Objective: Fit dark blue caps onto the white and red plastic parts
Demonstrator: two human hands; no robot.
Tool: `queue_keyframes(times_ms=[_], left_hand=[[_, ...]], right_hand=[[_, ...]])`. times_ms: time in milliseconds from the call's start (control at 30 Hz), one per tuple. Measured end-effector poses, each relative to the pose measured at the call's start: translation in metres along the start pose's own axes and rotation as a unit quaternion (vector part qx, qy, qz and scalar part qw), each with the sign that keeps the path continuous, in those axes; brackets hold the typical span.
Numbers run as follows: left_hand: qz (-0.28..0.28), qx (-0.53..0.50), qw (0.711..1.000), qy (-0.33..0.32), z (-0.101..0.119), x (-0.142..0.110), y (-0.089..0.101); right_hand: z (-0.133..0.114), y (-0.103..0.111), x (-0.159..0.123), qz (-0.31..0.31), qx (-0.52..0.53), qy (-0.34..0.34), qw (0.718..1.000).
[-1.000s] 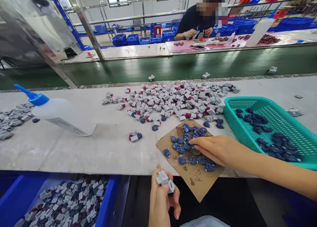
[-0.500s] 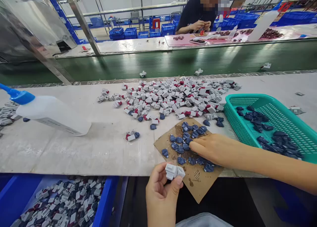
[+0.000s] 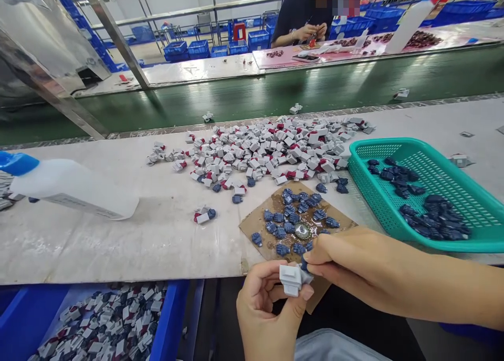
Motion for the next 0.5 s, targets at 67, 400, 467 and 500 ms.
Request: queue_keyframes(times_ms=[67,400,467,500], left_hand=[[-0.003,0.015,1.0,-0.018,0.003,-0.002,-0.001],[0.022,0.044,0.998,-0.031,-0.007,-0.006,-0.004],[0.016,0.044,0.999,-0.013,-0.009,-0.005,0.002],[0.01,0.047,0.999,-0.005,-0.007,-0.005,0.01]], right_hand=[[-0.001,-0.004,0.001,-0.021,0.015,-0.001,1.0],[0.01,-0.022,0.001,-0.02,0.184,-0.04,0.982],[0.007,-0.029,0.004,-0.021,0.215,-0.057,0.975],[0.003,-0.032,0.005,-0.027,0.234,-0.056,0.97]])
Point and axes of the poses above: each hand's wrist, its own x-axis towards the middle knuckle, its own y-axis out of the back of the hand, z = x × y, the point moved 9 cm from there along x, towards the middle knuckle, and after that the axes turned 10 degrees about y, right-handed, at the moved point
